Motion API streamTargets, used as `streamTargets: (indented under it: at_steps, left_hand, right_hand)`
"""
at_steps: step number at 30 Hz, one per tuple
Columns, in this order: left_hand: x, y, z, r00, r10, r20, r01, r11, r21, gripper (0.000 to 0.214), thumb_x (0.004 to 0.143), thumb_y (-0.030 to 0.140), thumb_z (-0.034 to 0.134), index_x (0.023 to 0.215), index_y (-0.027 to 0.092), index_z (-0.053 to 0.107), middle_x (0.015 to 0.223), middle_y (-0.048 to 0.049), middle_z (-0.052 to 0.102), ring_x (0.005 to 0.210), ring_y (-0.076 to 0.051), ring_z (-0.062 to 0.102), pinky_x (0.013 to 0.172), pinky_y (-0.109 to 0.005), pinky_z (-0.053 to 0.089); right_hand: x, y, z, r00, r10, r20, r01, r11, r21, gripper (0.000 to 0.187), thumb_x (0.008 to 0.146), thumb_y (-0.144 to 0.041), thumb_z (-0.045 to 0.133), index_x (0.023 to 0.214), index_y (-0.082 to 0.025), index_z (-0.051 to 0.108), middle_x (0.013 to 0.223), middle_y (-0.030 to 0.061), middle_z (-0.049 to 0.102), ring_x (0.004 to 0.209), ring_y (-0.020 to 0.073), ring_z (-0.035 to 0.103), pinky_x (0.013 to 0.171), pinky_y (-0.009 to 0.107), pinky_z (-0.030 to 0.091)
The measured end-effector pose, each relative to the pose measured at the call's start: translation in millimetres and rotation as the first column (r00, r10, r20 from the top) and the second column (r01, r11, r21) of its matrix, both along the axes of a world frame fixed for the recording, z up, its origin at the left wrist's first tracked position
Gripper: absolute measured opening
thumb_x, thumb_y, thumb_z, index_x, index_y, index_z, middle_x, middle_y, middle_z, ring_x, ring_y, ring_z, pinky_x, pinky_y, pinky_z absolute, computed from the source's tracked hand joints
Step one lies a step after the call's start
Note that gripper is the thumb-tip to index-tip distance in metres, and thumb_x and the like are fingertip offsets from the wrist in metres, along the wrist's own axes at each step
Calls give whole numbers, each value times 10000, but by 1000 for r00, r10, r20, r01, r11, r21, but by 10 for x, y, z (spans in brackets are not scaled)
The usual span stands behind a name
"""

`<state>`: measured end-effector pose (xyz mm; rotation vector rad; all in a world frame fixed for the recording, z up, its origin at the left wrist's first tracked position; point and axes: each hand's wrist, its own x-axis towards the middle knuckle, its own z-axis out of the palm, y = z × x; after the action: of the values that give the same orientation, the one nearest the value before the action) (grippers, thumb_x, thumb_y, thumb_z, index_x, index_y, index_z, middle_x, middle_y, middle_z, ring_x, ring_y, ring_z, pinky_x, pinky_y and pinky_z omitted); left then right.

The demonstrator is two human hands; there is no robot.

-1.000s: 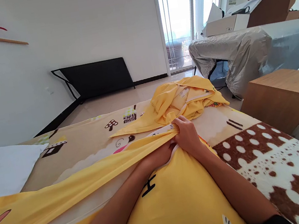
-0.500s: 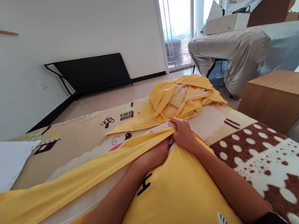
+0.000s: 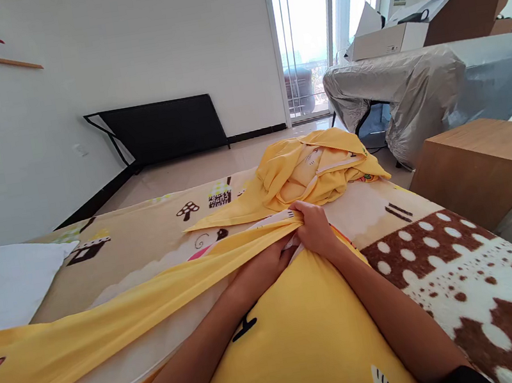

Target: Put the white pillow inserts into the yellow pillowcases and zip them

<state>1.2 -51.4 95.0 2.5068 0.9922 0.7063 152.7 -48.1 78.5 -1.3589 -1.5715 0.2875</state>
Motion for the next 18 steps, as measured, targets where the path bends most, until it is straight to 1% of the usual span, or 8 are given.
streamTargets:
  at_steps: [1, 3, 6, 8, 12, 14, 16, 18]
  left_hand:
    - [-11, 8, -24, 1000, 1, -6, -1, 1000, 4, 414, 873, 345, 421, 1276, 286, 493, 1322, -22, 535, 1301, -242, 381, 1154, -432, 199]
    - [-28, 25, -66, 1000, 9, 16, -8, 999, -42, 399, 884, 355, 402, 1253, 262, 520, 1282, -37, 568, 1266, -246, 425, 1141, -432, 232]
    - [-44, 39, -97, 998, 32, 49, -24, 990, -142, 348, 888, 359, 393, 1126, 223, 607, 1183, -56, 631, 1167, -248, 515, 1110, -424, 293]
    - [-52, 36, -103, 997, -3, 82, 17, 984, -176, 341, 894, 364, 384, 1083, 215, 625, 1165, -53, 640, 1136, -238, 535, 1093, -407, 321]
    - [-77, 1, -83, 981, -114, 155, 142, 972, -186, 354, 905, 383, 380, 1131, 223, 602, 1222, -34, 609, 1169, -212, 509, 1092, -367, 323]
    - [-90, -21, -51, 979, -122, 165, 154, 967, -202, 348, 908, 381, 382, 1123, 221, 604, 1216, -34, 611, 1158, -208, 512, 1091, -366, 320]
    - [-94, -39, -13, 979, -108, 174, 149, 959, -240, 330, 906, 374, 388, 1064, 209, 625, 1177, -41, 630, 1120, -210, 531, 1066, -374, 350]
    - [-84, -46, 10, 974, -106, 201, 159, 950, -270, 315, 900, 355, 396, 1034, 198, 634, 1156, -45, 640, 1100, -210, 541, 1047, -382, 374]
  right_hand:
    - [0, 1, -1, 1000, -2, 6, 2, 1000, 5, 337, 538, -110, 417, 796, -162, 628, 696, -1, 632, 660, 146, 529, 639, 233, 378]
    - [0, 6, -4, 1000, -1, 18, 1, 1000, 20, 331, 540, -112, 419, 791, -166, 629, 706, -1, 640, 667, 148, 537, 643, 235, 381]
    - [6, 15, -4, 1000, 10, 21, -11, 1000, 27, 337, 536, -113, 407, 780, -169, 631, 713, 3, 649, 682, 153, 547, 650, 239, 388]
    - [14, 16, 0, 1000, 17, 17, -17, 999, 27, 346, 527, -115, 404, 779, -167, 635, 722, 6, 652, 687, 155, 547, 655, 241, 393]
    - [32, 10, 11, 999, 31, 8, -31, 999, 24, 370, 502, -117, 403, 782, -160, 641, 714, 4, 641, 673, 151, 531, 648, 240, 393]
    - [34, 7, 18, 999, 44, 2, -44, 999, 18, 368, 505, -118, 407, 784, -154, 644, 704, 4, 633, 663, 148, 523, 641, 240, 390]
    - [30, 3, 27, 998, 61, -9, -60, 998, 15, 353, 516, -120, 413, 779, -150, 647, 700, 3, 631, 659, 145, 517, 639, 241, 387]
    - [24, -1, 38, 994, 98, -54, -98, 995, 6, 338, 525, -125, 417, 767, -153, 651, 690, -3, 629, 658, 142, 515, 636, 240, 390]
